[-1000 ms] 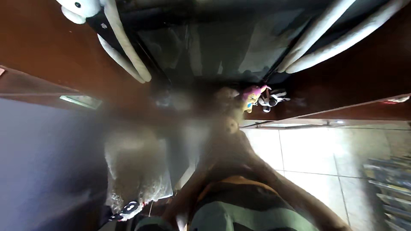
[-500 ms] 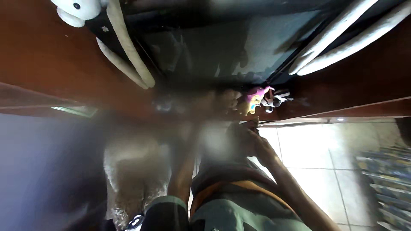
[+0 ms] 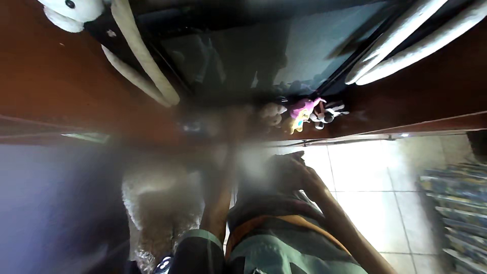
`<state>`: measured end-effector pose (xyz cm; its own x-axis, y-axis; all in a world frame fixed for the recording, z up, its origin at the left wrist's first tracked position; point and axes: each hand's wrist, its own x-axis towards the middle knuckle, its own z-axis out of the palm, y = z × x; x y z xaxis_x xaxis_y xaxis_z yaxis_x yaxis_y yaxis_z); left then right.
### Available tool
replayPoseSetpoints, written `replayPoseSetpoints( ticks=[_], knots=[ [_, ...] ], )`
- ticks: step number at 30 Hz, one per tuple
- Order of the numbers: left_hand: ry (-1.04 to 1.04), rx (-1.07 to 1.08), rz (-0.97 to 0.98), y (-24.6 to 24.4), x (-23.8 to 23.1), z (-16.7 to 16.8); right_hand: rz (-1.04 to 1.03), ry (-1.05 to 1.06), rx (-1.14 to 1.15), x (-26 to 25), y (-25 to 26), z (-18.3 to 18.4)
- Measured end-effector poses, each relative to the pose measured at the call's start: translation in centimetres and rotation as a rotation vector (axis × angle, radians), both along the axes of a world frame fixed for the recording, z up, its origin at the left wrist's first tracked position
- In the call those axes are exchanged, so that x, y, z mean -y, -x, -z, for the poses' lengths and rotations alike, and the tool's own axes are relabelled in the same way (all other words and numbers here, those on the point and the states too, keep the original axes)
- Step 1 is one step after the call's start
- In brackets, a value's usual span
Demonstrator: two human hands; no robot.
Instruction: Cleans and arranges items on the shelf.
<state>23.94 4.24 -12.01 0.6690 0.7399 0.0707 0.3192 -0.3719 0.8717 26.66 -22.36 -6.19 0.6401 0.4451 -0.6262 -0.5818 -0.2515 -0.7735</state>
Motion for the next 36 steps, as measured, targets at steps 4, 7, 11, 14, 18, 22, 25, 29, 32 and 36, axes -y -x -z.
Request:
replayPoseSetpoints(
  ticks=[4,7,11,14,18,22,25,29,32,36],
  knots=[
    [0.178,0.026,-0.115,1.4,3.3,0.2,-0.008,0.015,0.029,0.0,-0.5,-0.1],
    [0.331,-0.012,-0.035,0.0,6.6,-0.4,-0.011,0.013,0.022,0.2,-0.9,0.0],
    [0.302,0.056,0.036,-4.6,7.6,0.0,0.001,0.027,0.034,0.4,-0.8,-0.3],
    [0.365,0.07,-0.008,-6.6,8.0,-0.4,0.013,0.039,0.043,1.0,-0.7,-0.5],
    [0.391,0.122,-0.097,-7.5,9.6,3.6,0.053,0.011,0.066,2.3,-0.7,0.1],
    [0.437,-0.037,0.053,-7.3,9.4,-0.3,0.067,0.032,0.051,3.2,-1.4,0.6],
    [0.363,-0.087,0.108,-7.3,8.9,0.1,0.107,0.032,0.056,3.4,-2.1,0.6],
    [0.219,-0.141,0.145,-7.1,8.3,0.1,0.138,0.0,0.049,3.7,-2.0,0.9],
    [0.229,-0.045,0.167,-7.0,8.3,1.4,0.127,0.015,0.04,3.9,-2.0,1.0],
    [0.413,-0.189,0.218,-5.9,7.4,1.1,-0.055,0.111,0.124,2.6,-3.6,0.6]
  ],
)
